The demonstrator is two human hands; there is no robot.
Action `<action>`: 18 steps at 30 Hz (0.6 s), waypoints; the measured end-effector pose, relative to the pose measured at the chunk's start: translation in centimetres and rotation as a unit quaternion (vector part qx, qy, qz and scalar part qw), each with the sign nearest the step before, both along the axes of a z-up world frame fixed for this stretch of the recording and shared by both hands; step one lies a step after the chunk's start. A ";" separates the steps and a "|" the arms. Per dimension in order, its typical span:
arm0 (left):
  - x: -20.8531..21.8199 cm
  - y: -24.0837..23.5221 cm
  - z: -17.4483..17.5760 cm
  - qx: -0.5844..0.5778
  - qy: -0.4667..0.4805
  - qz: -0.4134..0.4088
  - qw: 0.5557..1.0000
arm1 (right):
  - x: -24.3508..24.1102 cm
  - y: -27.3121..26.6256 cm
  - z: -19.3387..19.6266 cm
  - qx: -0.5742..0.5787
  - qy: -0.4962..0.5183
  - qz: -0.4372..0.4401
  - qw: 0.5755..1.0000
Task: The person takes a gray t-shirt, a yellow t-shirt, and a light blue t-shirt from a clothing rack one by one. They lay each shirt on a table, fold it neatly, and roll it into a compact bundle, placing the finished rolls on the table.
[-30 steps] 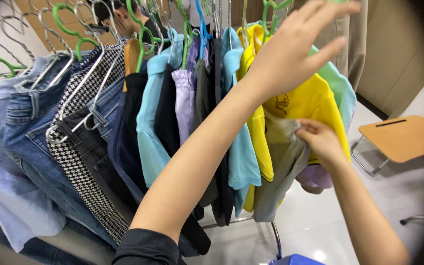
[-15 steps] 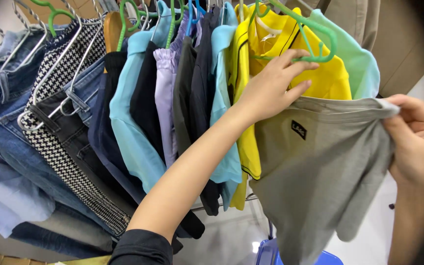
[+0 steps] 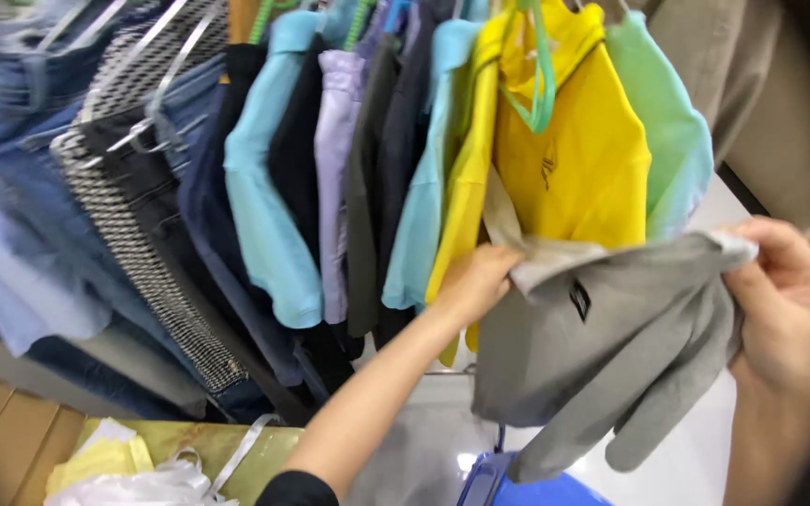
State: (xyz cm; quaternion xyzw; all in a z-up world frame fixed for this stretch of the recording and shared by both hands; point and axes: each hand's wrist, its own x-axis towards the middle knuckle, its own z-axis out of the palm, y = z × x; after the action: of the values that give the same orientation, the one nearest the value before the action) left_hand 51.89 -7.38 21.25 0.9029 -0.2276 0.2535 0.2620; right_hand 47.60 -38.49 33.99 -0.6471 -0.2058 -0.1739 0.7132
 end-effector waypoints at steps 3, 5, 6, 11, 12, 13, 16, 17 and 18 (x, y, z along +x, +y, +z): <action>-3.6 0.3 -1.4 -0.096 0.055 -0.006 0.994 | 0.1 1.2 -1.5 0.063 -0.005 0.132 0.989; -6.1 0.9 -3.7 -0.128 0.042 0.022 0.991 | -0.1 2.5 -2.6 0.030 0.010 0.125 0.992; -7.4 1.6 -4.5 -0.159 0.024 0.034 0.986 | -0.3 3.6 -3.0 -0.004 0.019 0.102 0.995; -21.0 5.3 -4.0 -0.334 0.021 0.200 0.921 | -1.4 10.3 -4.0 -0.076 0.005 0.155 0.985; -23.8 5.8 -4.4 -0.368 0.014 0.246 0.896 | -2.4 11.6 -4.3 -0.127 0.006 0.141 0.982; -26.7 6.7 -4.5 -0.368 0.005 0.276 0.888 | -0.6 12.8 -6.3 -0.128 0.005 0.172 0.977; -36.3 7.7 -5.4 -0.385 -0.018 0.373 0.844 | 1.9 18.1 -11.1 -0.173 -0.006 0.302 0.937; -40.0 7.7 -5.5 -0.381 -0.007 0.401 0.833 | 0.5 20.2 -11.1 -0.191 0.030 0.343 0.919; -43.7 7.6 -5.5 -0.378 0.005 0.428 0.821 | -0.9 22.2 -11.1 -0.209 0.065 0.382 0.898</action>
State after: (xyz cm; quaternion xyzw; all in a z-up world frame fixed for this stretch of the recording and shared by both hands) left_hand 8.17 0.19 15.71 0.7408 0.2967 0.4018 0.4492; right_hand 46.65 -16.30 22.91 -0.6632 -0.4218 0.2012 0.5846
